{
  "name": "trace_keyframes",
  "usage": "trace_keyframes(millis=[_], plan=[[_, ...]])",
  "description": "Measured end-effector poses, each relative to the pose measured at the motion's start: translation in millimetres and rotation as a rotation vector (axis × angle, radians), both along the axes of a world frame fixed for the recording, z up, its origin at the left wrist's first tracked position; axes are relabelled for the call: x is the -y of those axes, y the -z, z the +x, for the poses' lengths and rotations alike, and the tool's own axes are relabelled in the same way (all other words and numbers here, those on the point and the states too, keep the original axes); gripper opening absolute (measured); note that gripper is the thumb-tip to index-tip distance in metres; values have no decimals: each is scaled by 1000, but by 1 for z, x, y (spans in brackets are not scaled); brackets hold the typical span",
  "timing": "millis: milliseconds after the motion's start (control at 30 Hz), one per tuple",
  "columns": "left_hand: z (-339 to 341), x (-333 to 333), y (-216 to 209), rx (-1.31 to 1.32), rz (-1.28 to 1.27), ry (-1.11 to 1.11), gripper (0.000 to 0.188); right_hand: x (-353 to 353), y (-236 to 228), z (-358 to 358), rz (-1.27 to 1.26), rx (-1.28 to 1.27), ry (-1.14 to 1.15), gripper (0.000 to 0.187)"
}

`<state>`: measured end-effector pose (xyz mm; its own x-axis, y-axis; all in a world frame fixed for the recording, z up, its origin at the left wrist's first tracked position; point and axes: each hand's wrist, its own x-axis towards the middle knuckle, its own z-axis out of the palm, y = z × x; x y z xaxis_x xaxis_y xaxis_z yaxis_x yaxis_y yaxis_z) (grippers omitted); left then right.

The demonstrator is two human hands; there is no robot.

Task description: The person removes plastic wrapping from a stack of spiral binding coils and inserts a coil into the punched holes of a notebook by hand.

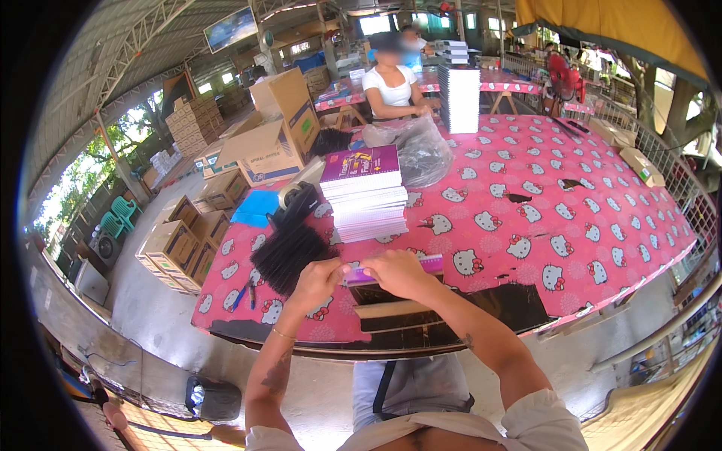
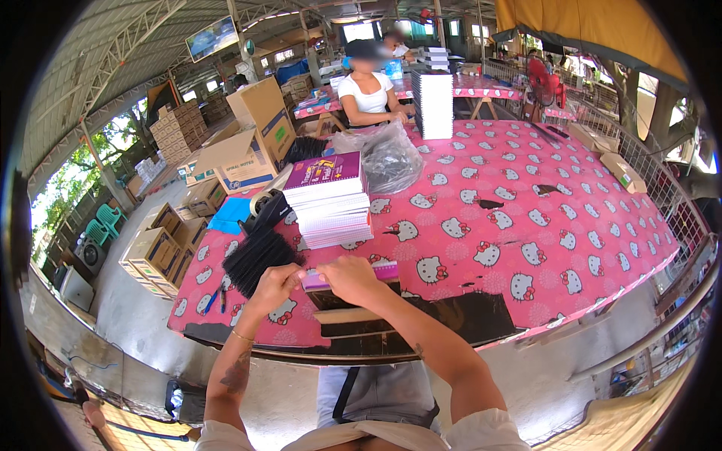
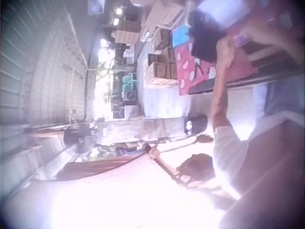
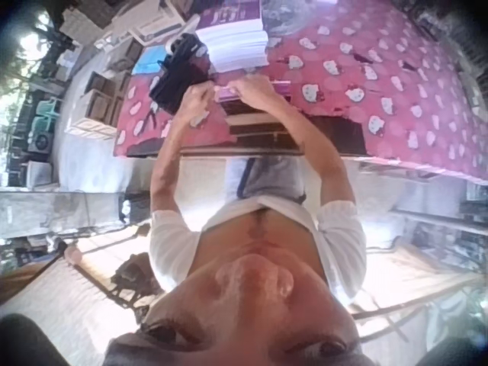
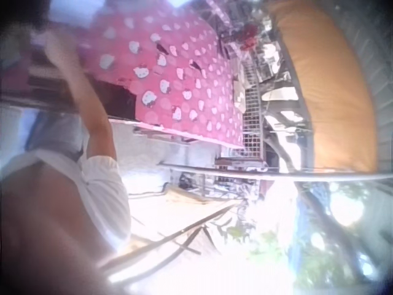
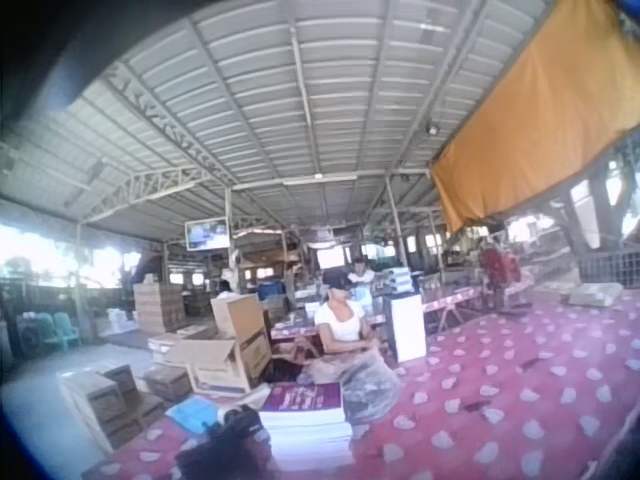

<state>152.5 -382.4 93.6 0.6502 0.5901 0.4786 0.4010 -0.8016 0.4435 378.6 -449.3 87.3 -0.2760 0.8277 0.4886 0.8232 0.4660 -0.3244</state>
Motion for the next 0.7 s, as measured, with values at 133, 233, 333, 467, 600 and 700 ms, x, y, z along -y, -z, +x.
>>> trace_keyframes(millis=[133,233,333,467,600,700], plan=[[3,1,-9,-15,9,48,19,8,-4,-1,-23,15,22,11],[-2,-6,-7,-61,6,67,17,4,-1,-4,-12,-25,3,11],[4,0,-7,-69,-40,37,26,4,-2,0,-94,-3,10,11],[25,22,4,-339,219,-187,46,4,-9,0,-95,23,21,14],[31,73,75,-274,418,-420,74,4,-6,-3,-61,22,48,14],[24,71,78,-192,274,-398,74,1,-2,-8,-89,20,30,16]])
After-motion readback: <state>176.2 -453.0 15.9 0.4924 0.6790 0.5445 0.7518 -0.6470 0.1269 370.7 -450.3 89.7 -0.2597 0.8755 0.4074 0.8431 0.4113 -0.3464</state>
